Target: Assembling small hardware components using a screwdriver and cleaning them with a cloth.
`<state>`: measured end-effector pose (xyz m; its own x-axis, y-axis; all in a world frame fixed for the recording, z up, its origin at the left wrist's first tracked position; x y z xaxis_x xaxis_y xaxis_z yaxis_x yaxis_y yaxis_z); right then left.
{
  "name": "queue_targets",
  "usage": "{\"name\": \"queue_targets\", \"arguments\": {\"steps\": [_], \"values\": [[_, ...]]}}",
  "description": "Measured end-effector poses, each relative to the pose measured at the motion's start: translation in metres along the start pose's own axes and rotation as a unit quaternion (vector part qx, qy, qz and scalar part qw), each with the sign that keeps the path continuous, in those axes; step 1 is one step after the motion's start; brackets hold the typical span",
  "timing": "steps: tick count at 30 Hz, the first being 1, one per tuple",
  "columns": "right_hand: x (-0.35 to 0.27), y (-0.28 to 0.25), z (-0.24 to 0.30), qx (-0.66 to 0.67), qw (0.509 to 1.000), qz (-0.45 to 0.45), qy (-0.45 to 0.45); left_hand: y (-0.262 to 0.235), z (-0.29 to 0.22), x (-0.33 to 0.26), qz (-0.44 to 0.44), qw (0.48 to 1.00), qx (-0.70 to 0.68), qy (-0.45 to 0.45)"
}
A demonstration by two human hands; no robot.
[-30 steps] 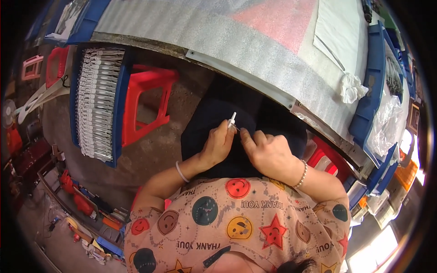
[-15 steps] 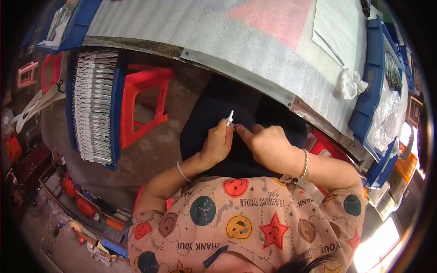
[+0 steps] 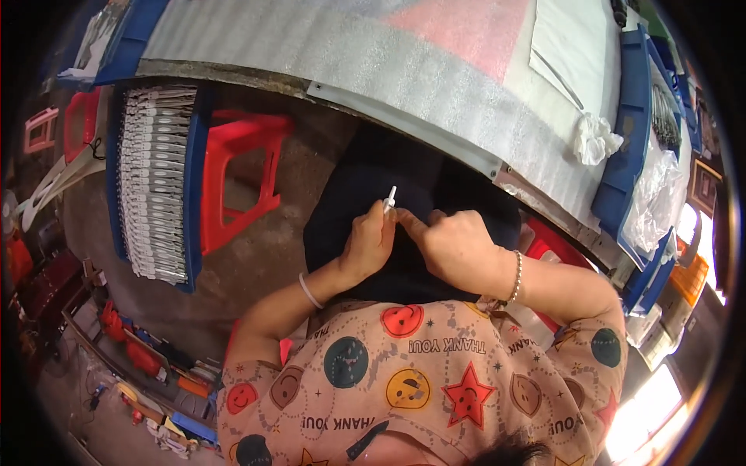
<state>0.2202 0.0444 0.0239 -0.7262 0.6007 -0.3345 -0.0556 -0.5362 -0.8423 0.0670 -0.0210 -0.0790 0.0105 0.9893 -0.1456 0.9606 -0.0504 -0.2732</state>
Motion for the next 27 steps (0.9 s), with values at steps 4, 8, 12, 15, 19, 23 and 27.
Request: {"name": "queue_targets", "arguments": {"steps": [4,8,12,15,19,23,27], "values": [[-0.001,0.009,-0.003,0.102,0.989,-0.044,0.096,0.001,0.004,0.006,0.004,1.0,0.004,0.007],[-0.006,0.007,-0.008,0.215,0.964,-0.104,0.113,-0.004,0.001,0.004,0.022,1.0,0.021,-0.008],[-0.017,-0.005,-0.01,0.29,0.947,-0.074,0.112,-0.001,0.0,0.001,-0.02,0.997,-0.039,0.066],[-0.031,-0.01,0.001,0.235,0.963,-0.091,0.096,-0.007,-0.004,-0.001,0.049,0.987,-0.12,-0.099],[-0.039,-0.006,0.005,0.187,0.974,-0.107,0.068,-0.012,-0.006,-0.005,0.092,0.934,-0.252,-0.234],[-0.039,-0.002,0.003,0.18,0.974,-0.127,0.059,-0.012,-0.011,-0.003,0.097,0.92,-0.281,-0.256],[-0.038,0.0,0.001,0.189,0.972,-0.123,0.063,-0.012,-0.011,-0.003,0.095,0.926,-0.269,-0.248]]}}
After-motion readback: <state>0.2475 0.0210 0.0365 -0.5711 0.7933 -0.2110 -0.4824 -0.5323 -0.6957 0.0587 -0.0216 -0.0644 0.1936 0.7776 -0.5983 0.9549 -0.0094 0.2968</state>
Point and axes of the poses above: each hand's wrist, its own x-axis towards the middle knuckle, its own y-axis out of the palm, z = x × y, the point moved 1 cm from there along x, towards the middle knuckle, and after that the axes turned 6 degrees about -z, right-handed, at the moved point
